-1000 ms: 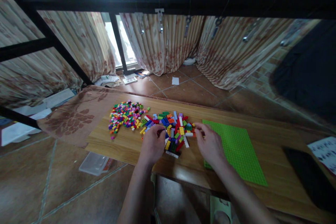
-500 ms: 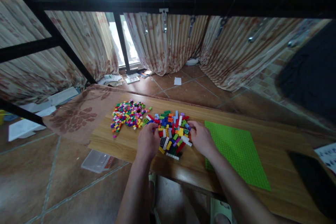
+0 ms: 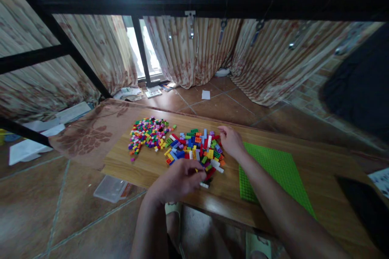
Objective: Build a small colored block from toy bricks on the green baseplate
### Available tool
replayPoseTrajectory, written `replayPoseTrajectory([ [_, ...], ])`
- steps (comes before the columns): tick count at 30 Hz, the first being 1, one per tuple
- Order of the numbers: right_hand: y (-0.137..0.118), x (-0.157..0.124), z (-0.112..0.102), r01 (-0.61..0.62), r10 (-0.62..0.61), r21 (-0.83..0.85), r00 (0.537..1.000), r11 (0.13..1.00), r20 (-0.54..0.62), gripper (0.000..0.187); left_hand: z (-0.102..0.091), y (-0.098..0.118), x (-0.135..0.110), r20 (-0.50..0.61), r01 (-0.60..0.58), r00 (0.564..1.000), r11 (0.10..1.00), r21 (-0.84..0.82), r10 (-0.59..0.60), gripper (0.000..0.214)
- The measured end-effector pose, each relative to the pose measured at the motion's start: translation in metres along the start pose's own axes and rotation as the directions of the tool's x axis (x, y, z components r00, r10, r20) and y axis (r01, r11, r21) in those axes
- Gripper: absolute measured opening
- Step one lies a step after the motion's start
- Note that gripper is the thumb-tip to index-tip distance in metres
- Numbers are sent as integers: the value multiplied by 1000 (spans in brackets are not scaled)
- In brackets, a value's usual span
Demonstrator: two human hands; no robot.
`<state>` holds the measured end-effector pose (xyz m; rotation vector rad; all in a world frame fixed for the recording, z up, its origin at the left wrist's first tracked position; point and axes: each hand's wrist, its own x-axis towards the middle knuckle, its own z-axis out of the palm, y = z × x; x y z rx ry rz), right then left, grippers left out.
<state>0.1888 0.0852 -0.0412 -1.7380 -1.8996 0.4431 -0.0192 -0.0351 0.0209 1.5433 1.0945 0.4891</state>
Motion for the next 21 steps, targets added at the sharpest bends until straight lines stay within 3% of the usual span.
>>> replayPoseTrajectory([
  [2, -2, 8, 7, 24, -23, -7, 999, 1000, 35, 39, 10, 6, -4, 286, 7, 958, 1000, 4, -8, 25],
  [5, -5, 8, 16, 63, -68, 62, 994, 996, 82, 38, 27, 7, 3, 366, -26, 930, 983, 180, -42, 23],
  [7, -6, 6, 18, 69, -87, 165, 991, 984, 106, 37, 36, 3, 12, 329, -7, 939, 947, 320, -105, 23],
  [11, -1, 2, 14, 49, -76, 328, 995, 944, 69, 33, 38, -6, 19, 259, -47, 964, 929, 367, -53, 27],
  [16, 13, -8, -1, 29, -15, 248, 998, 968, -59, 33, 32, -7, 14, 123, -30, 992, 917, 398, -21, 29],
  [21, 11, -27, 2, -7, 3, 235, 1000, 972, 19, 33, 32, -4, 15, 44, 24, 998, 883, 469, -50, 30],
])
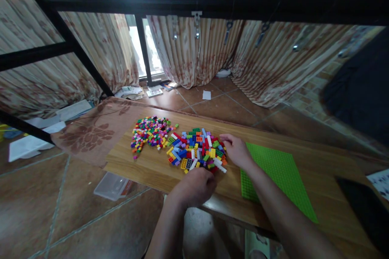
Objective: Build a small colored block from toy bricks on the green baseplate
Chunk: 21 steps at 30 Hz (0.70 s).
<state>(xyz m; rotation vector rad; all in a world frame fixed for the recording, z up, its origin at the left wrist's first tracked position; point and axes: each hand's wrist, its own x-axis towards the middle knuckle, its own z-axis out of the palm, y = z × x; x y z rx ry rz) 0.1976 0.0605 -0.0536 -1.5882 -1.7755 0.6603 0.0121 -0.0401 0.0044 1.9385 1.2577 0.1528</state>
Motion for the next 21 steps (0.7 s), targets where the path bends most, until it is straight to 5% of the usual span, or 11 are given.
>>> replayPoseTrajectory([
  [6, 1, -7, 1, -30, 46, 221, 997, 975, -70, 32, 1, 0, -4, -16, 10, 1000, 1000, 27, -9, 31],
  [11, -11, -8, -2, 123, -117, -100, 991, 987, 63, 27, 3, 3, -5, -15, -3, 1000, 1000, 5, 3, 30],
  [15, -21, -5, 4, 161, -136, -242, 984, 957, 118, 18, 6, 6, -8, -13, -9, 1000, 1000, -23, 9, 29],
  [18, -22, -8, 2, 101, -99, -73, 995, 992, 31, 15, 7, 5, -12, -47, -35, 998, 998, -50, 33, 30],
  [21, -21, -19, -8, -22, 32, 306, 999, 952, -27, 18, 7, 4, -14, -164, -62, 985, 993, -98, 45, 29],
])
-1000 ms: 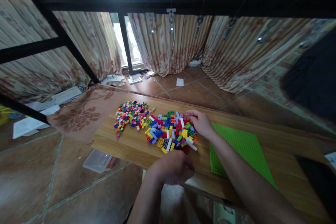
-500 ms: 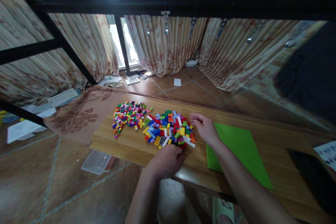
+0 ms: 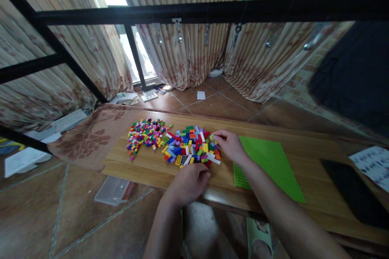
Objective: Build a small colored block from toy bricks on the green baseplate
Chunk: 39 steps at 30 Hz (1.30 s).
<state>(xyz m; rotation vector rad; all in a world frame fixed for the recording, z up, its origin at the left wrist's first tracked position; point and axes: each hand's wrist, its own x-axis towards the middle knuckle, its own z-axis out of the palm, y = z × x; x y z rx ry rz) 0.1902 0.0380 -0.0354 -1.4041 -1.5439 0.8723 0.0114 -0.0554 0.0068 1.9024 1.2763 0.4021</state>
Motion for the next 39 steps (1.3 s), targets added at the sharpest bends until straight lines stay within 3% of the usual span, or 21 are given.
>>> replayPoseTrajectory([
  [3, -10, -17, -9, -144, 150, 318, 989, 937, 5, 27, 0, 1, 4, -161, 20, 986, 994, -110, -37, 29],
  [8, -38, -47, -8, -283, 241, 533, 959, 797, 149, 32, 11, 8, 15, -423, 36, 889, 946, -321, -177, 33],
  [10, -47, -60, -3, -304, 229, 561, 952, 770, 202, 31, 18, 11, 18, -428, -22, 887, 912, -409, -170, 38],
  [16, -34, -81, 4, -281, 284, 565, 955, 776, 86, 29, 35, 15, 18, -299, -64, 949, 870, -489, -98, 31],
  [20, -12, -67, 7, -214, 246, 361, 968, 908, -44, 29, 29, 10, 16, -332, 5, 932, 921, -391, -146, 28],
  [23, -5, -51, 13, -130, 136, 73, 987, 989, -83, 23, 15, 2, 15, -461, 179, 842, 951, -252, -280, 26],
  [25, -5, -42, 18, -80, 73, -99, 995, 992, -71, 20, 5, -5, 15, -523, 280, 780, 939, -199, -343, 27],
  [28, -7, -36, 22, -5, -15, -298, 998, 955, -66, 17, -3, -14, 17, -551, 370, 739, 917, -148, -387, 28],
  [34, -5, -41, 19, 19, -47, -353, 996, 935, -72, 18, 2, -22, 26, -577, 351, 743, 931, -96, -340, 36],
  [39, -14, -40, 19, 72, -111, -330, 989, 941, -102, 20, -4, -21, 19, -601, 325, 730, 939, -112, -324, 32],
])
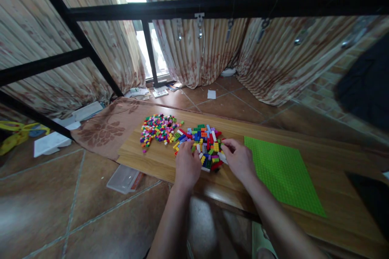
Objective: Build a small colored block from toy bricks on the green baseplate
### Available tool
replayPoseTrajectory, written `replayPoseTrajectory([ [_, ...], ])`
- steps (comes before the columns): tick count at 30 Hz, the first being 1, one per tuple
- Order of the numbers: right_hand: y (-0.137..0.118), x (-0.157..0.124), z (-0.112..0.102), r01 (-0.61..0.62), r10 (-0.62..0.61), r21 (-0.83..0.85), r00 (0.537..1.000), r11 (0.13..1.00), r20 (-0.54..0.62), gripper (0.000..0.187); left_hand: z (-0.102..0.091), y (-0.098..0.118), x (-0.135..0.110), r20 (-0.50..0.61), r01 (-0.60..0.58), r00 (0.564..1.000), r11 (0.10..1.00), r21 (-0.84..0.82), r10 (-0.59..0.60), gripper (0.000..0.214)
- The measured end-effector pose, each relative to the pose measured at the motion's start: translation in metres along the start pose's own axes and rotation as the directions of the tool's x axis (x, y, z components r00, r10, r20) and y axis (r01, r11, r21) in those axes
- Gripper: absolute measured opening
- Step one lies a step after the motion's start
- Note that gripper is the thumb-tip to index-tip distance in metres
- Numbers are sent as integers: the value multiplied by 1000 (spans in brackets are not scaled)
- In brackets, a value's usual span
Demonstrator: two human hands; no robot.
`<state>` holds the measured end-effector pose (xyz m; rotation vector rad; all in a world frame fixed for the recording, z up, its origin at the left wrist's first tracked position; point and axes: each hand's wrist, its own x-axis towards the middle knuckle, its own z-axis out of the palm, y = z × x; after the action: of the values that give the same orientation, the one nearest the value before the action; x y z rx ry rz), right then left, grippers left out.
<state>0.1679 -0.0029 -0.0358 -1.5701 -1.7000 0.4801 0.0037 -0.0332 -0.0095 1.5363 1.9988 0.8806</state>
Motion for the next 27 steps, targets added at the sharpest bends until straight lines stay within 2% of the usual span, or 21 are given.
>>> replayPoseTrajectory([
  [5, -21, 19, 14, 90, -90, 0, 993, 996, 72, 17, -27, -12, 6, -79, 116, 990, 993, 8, -115, 34],
  [8, -40, 37, 32, 189, -180, -38, 969, 981, 172, 18, -43, -22, 11, -118, 221, 970, 973, 72, -212, 36],
  [10, -54, 49, 44, 270, -239, -79, 930, 960, 280, 18, -48, -29, 13, -103, 288, 956, 950, 121, -276, 38],
  [12, -67, 57, 55, 363, -293, -113, 870, 925, 396, 18, -49, -35, 14, -56, 312, 950, 934, 172, -307, 41],
  [15, -78, 58, 63, 479, -342, -141, 775, 866, 531, 23, -45, -42, 15, 28, 275, 957, 935, 225, -288, 42],
  [18, -75, 53, 65, 529, -341, -163, 723, 833, 601, 30, -40, -45, 15, 91, 233, 962, 947, 221, -258, 39],
  [21, -66, 49, 64, 527, -330, -185, 730, 830, 599, 22, -36, -42, 15, 141, 190, 967, 968, 166, -214, 38],
  [23, -60, 48, 62, 499, -315, -198, 759, 843, 570, 17, -35, -39, 14, 169, 161, 969, 981, 109, -178, 39],
  [27, -51, 52, 57, 427, -273, -231, 825, 874, 494, 23, -35, -36, 11, 190, 159, 969, 987, 7, -157, 42],
])
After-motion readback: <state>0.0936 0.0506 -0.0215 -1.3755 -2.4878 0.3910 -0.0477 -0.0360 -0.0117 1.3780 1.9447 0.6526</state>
